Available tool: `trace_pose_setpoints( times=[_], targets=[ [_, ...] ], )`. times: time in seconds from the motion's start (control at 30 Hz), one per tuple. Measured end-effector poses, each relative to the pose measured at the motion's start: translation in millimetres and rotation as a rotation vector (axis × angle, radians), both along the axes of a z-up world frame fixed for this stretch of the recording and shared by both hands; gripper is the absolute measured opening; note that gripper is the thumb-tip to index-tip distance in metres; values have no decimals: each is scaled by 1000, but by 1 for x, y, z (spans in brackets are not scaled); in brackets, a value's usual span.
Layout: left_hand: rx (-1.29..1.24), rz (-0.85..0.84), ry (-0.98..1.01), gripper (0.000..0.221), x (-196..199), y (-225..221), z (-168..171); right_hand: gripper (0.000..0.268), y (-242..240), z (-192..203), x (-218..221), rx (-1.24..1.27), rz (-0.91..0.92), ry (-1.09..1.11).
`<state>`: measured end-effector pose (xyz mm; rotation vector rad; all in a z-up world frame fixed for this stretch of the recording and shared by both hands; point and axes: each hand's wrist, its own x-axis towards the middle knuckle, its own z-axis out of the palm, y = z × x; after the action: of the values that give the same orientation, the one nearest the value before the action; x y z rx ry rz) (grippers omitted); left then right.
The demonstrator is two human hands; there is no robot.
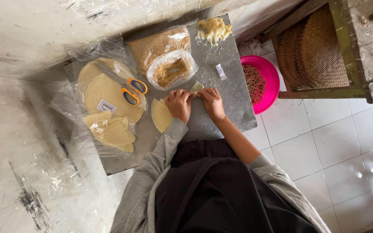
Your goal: The person prepares snacks by folding circular pastry sheets into triangles, filling them with a dry ingredient from a plastic bag, sealing the edges with a paste, and placing them into a pink basin.
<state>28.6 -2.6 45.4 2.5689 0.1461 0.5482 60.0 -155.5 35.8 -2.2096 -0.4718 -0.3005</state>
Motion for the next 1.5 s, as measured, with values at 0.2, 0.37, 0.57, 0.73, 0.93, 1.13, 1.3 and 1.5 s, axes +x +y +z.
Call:
trace_pose_setpoints(
  times=[0.2, 0.37, 0.57, 0.73, 0.93, 1.13, 1.3, 1.5],
  targets=[
    [-78, 113, 111, 15, 19, -4, 0, 14, -3, -10, 28, 106, -56, 470],
    [-241, 94, 165, 16, 22, -2, -4, 15, 0, -4, 33, 138, -76, 446],
    [32, -48, -105, 14, 6, 6, -4, 21, -2, 9, 7, -32, 44, -62],
    [12, 33, -47, 13, 23, 3, -14, 16, 3, 0, 21, -82, -24, -7],
    [-20, 33, 39, 14, 27, 0, -18, 17, 2, -19, 38, -73, -84, 256],
    [-131, 87, 154, 31, 36, -5, -11, 36, -3, -7, 17, -390, 104, 27],
    [-264, 67, -23, 35, 23, -8, -9, 55, -4, 15, 14, -550, 154, -44],
    [-381, 112, -77, 36, -26, 17, 14, 58, -1, 9, 40, -677, 265, -38]
  ],
)
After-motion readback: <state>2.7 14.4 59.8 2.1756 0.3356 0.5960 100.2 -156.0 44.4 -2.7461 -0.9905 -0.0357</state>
